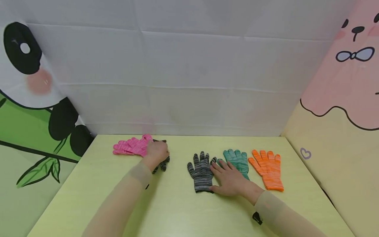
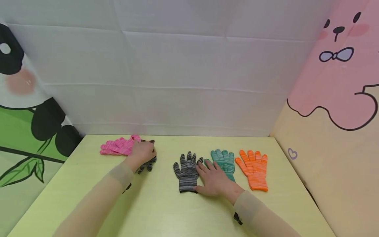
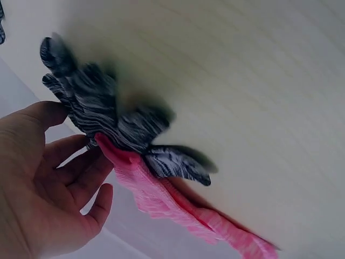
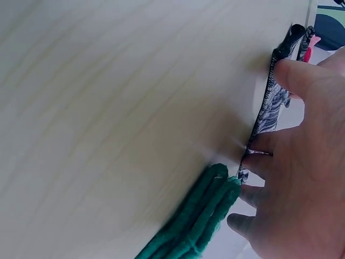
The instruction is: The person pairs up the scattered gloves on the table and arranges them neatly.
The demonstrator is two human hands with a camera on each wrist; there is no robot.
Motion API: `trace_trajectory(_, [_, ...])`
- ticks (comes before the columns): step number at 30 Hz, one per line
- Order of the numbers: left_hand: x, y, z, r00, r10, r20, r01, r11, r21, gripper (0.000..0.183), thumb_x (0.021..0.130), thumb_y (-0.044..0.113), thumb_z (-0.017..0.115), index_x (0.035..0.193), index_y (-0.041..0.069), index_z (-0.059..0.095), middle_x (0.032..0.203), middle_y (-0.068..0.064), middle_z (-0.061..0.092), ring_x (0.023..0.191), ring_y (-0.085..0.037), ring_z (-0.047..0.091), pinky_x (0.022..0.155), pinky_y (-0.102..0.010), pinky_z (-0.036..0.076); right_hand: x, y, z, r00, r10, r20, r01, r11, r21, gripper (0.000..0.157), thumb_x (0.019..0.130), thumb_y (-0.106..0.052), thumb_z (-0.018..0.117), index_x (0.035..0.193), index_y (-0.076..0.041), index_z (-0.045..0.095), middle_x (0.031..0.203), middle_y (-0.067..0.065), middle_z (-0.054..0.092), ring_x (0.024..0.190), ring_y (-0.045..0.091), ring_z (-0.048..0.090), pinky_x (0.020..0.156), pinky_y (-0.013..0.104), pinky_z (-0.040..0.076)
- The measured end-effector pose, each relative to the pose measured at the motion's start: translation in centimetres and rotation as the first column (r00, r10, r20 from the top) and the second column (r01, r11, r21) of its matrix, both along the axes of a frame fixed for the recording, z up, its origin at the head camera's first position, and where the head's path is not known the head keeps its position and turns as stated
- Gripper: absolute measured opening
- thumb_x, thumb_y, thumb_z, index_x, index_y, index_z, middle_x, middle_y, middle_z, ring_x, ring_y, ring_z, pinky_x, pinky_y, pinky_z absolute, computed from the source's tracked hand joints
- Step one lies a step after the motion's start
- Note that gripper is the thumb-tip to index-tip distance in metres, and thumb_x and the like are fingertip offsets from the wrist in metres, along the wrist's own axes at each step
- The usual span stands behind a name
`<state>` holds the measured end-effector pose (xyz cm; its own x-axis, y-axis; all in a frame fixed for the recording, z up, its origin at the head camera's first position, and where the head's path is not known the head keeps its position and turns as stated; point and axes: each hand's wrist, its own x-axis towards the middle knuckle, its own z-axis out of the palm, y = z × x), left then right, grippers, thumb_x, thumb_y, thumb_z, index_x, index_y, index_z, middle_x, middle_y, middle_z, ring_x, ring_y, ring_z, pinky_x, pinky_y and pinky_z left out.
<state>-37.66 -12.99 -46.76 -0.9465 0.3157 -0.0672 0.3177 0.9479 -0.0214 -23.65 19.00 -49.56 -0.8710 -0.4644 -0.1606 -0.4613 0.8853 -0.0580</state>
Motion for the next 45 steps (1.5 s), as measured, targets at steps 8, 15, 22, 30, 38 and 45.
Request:
trace_trajectory(8, [-0.9,-1.2,-0.2,0.999,0.036,0.010,-0.037,0.996,0.083,0.018,0.096,0.023,0.064,0.083,0.011,0.069,0.091,-0.007,0.072,0.088,-0.029,0.068,0.096,-0.060,0.046,-0.1,-0.2,-0.1,1.000,0.000,0.001,0.000,1.000,0.004,0.089,0.098,-0.071,0.045,0.164,-0.015,0.027,0.170,0.005,0.019,0.156,0.036,0.010,0.122,0.059,0.011])
trace_trajectory(15, [-1.9,-1.5,-0.9,0.990,0.117,-0.080,-0.116,0.993,0.022,0.018,0.102,0.009,0.057,0.101,0.006,0.075,0.100,-0.015,0.068,0.098,-0.037,0.068,0.095,-0.061,0.048,0.0,-1.1,0.4,1.000,0.004,0.022,-0.003,1.000,-0.017,0.088,0.098,-0.069,0.046,0.163,-0.013,0.029,0.169,0.007,0.022,0.155,0.036,0.012,0.122,0.059,0.012])
trace_trajectory(22, [-2.4,-2.2,-1.5,0.982,0.129,-0.142,-0.116,0.989,0.095,0.014,0.099,0.002,0.056,0.107,0.001,0.068,0.106,-0.021,0.068,0.098,-0.040,0.067,0.092,-0.063,0.048,0.2,-1.5,0.7,1.000,-0.007,0.013,0.007,1.000,0.008,0.087,0.098,-0.070,0.045,0.163,-0.014,0.027,0.169,0.005,0.020,0.156,0.034,0.011,0.123,0.057,0.011])
trace_trajectory(30, [-2.8,-3.2,1.0,0.972,0.204,-0.119,-0.119,0.858,0.500,0.017,0.099,0.011,0.060,0.114,0.007,0.069,0.113,-0.012,0.072,0.106,-0.036,0.065,0.101,-0.061,0.039,0.2,-1.1,1.2,1.000,-0.008,0.013,0.008,1.000,-0.002,0.088,0.099,-0.069,0.046,0.163,-0.013,0.028,0.169,0.006,0.021,0.156,0.035,0.010,0.123,0.058,0.010])
trace_trajectory(38, [-2.7,-2.9,4.9,0.988,0.156,-0.008,-0.098,0.661,0.744,0.024,0.104,0.019,0.055,0.126,0.012,0.061,0.130,-0.009,0.064,0.116,-0.033,0.060,0.094,-0.051,0.048,0.0,-0.6,0.6,1.000,-0.006,0.001,0.006,1.000,-0.003,0.089,0.098,-0.070,0.046,0.163,-0.012,0.028,0.169,0.008,0.022,0.155,0.037,0.011,0.122,0.060,0.011])
trace_trajectory(45, [-2.2,-2.8,8.0,0.995,0.094,0.018,-0.060,0.468,0.882,0.027,0.105,0.020,0.058,0.129,0.007,0.058,0.133,-0.012,0.060,0.124,-0.033,0.056,0.099,-0.048,0.050,0.2,-0.4,0.3,1.000,-0.007,-0.003,0.007,1.000,-0.001,0.089,0.098,-0.071,0.045,0.163,-0.013,0.028,0.169,0.007,0.022,0.155,0.037,0.011,0.122,0.059,0.011])
